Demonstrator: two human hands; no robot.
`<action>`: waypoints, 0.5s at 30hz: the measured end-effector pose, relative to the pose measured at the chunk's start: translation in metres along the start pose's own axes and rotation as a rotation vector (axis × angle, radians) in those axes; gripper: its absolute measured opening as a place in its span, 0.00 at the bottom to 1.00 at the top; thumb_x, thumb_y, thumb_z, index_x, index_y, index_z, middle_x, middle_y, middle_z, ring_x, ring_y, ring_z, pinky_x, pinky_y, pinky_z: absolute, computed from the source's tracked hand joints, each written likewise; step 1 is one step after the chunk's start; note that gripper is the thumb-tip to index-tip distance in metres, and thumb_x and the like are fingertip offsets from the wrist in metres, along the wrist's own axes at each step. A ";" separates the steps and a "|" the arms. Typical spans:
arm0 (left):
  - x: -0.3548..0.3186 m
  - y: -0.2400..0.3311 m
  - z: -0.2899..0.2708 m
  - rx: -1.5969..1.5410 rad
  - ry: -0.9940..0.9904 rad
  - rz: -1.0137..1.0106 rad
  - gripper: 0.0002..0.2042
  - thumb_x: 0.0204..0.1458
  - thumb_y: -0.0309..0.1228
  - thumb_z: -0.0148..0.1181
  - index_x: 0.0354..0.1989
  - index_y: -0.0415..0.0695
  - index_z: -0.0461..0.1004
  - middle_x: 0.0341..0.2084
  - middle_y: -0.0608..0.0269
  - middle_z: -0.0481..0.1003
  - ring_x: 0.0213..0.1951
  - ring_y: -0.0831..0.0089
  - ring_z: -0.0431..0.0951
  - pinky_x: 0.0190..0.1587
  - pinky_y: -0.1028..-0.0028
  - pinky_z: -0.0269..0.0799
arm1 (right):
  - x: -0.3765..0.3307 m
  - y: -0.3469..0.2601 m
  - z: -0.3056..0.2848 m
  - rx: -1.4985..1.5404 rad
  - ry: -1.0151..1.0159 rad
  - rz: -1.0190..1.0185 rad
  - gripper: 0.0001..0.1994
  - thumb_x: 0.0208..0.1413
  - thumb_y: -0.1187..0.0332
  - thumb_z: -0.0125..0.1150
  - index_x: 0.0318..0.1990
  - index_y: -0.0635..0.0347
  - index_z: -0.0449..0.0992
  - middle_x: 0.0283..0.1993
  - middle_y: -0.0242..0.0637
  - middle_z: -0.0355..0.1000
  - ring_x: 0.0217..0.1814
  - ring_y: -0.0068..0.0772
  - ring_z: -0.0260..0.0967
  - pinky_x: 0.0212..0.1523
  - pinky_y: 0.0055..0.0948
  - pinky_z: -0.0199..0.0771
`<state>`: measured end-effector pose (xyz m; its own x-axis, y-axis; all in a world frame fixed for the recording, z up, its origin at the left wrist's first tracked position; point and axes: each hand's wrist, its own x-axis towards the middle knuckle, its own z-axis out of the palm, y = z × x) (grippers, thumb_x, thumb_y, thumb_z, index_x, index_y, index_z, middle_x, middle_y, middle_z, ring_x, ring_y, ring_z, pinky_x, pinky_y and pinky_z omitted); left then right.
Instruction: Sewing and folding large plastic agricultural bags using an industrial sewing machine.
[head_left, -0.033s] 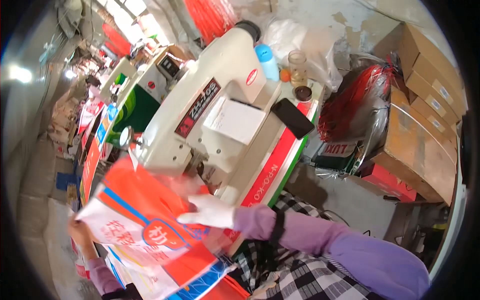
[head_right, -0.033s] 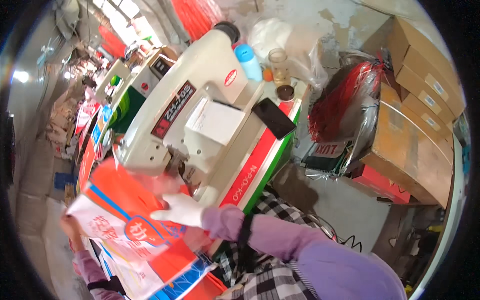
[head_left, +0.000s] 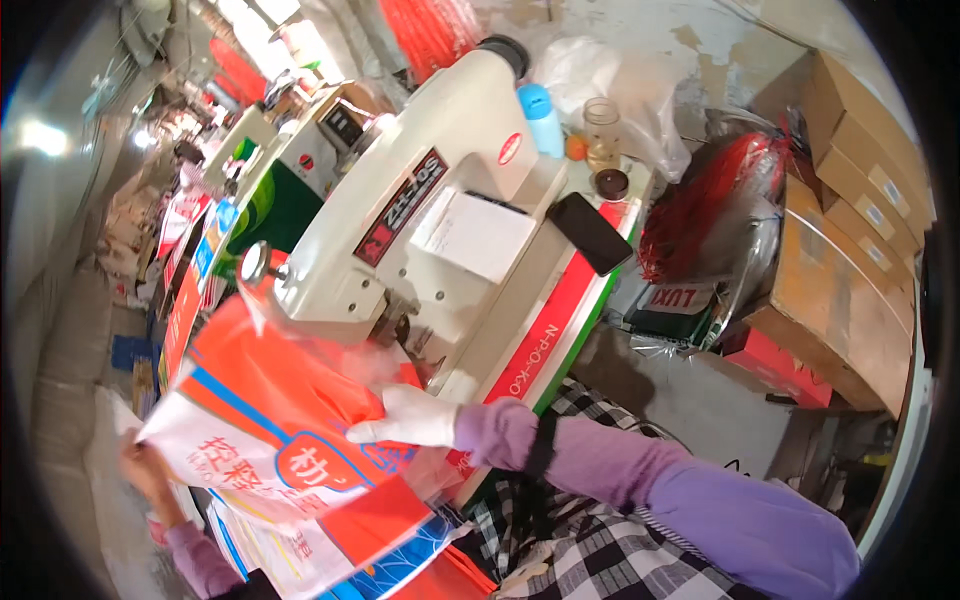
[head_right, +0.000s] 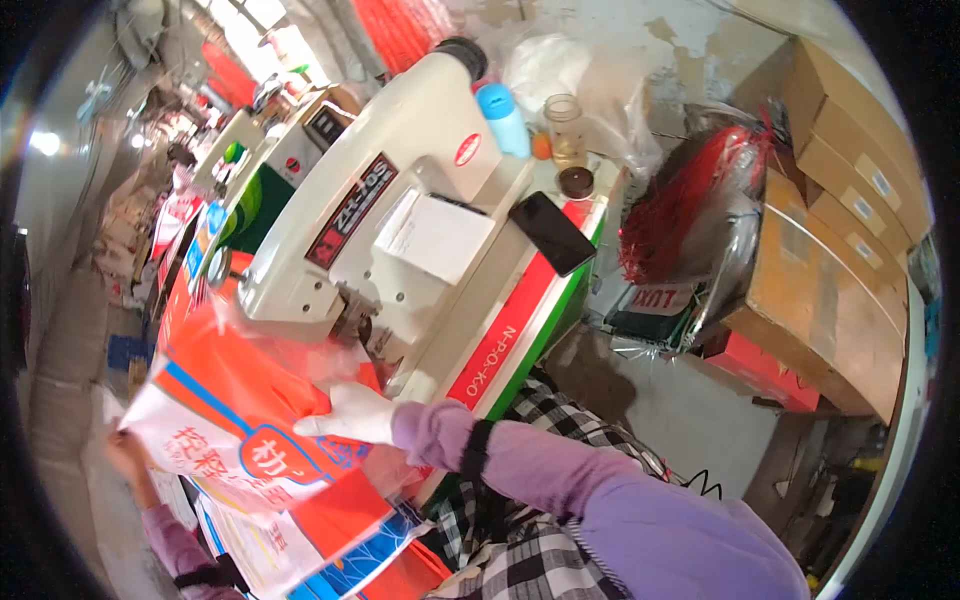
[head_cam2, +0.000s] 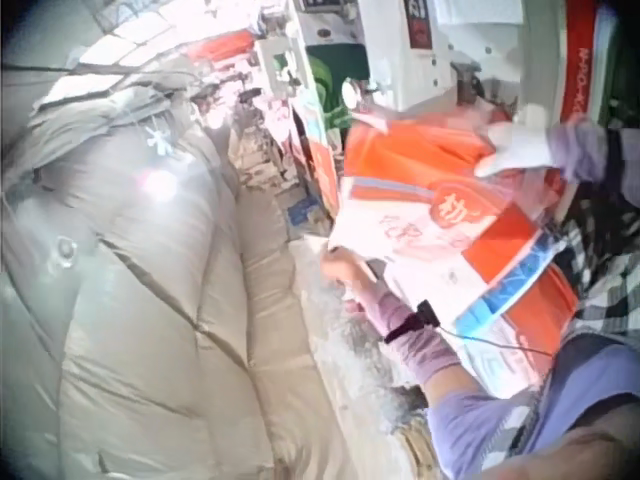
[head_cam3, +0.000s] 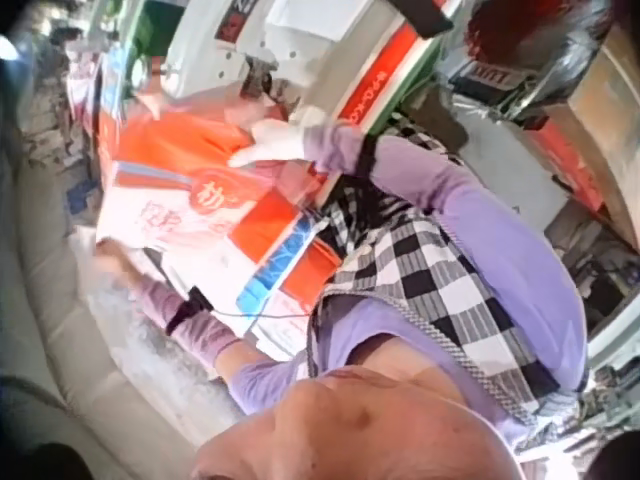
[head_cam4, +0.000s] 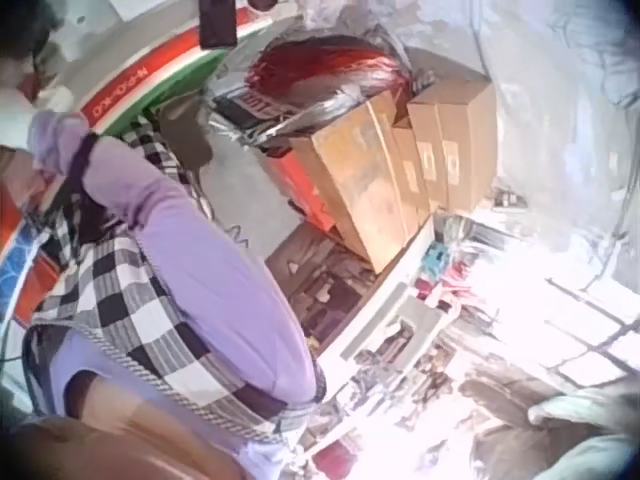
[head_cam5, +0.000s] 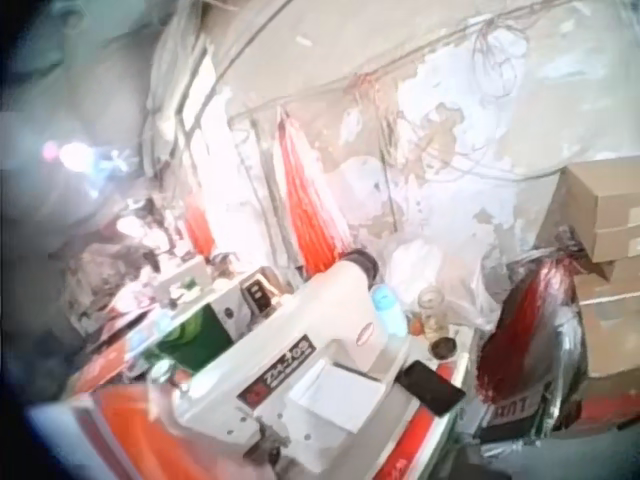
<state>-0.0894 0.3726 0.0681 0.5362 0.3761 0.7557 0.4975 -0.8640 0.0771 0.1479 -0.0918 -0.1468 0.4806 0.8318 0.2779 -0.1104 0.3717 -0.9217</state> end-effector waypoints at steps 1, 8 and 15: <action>-0.007 -0.005 -0.042 0.014 0.090 0.157 0.11 0.47 0.17 0.51 0.39 0.32 0.74 0.29 0.51 0.76 0.29 0.61 0.75 0.37 0.69 0.71 | 0.005 -0.004 0.012 -0.034 0.016 0.074 0.30 0.50 0.45 0.65 0.46 0.67 0.75 0.44 0.53 0.73 0.50 0.53 0.72 0.51 0.38 0.71; -0.171 -0.066 -0.154 0.776 -0.315 -0.074 0.16 0.45 0.21 0.53 0.43 0.38 0.79 0.29 0.48 0.78 0.29 0.52 0.77 0.35 0.61 0.73 | -0.081 -0.021 0.033 -0.593 -0.100 -0.798 0.17 0.45 0.58 0.68 0.23 0.62 0.72 0.29 0.39 0.66 0.40 0.44 0.71 0.46 0.44 0.75; -0.133 0.178 -0.087 0.218 -0.207 0.095 0.23 0.51 0.24 0.45 0.58 0.36 0.67 0.55 0.45 0.70 0.60 0.54 0.68 0.65 0.64 0.58 | -0.150 0.005 0.019 -0.708 -0.191 -0.383 0.15 0.55 0.56 0.63 0.31 0.60 0.76 0.45 0.36 0.72 0.57 0.45 0.67 0.62 0.54 0.58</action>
<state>-0.1313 0.1396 0.0373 0.7039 0.3765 0.6023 0.5609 -0.8149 -0.1462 0.0585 -0.2067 -0.1881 0.2102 0.7798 0.5897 0.6359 0.3491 -0.6883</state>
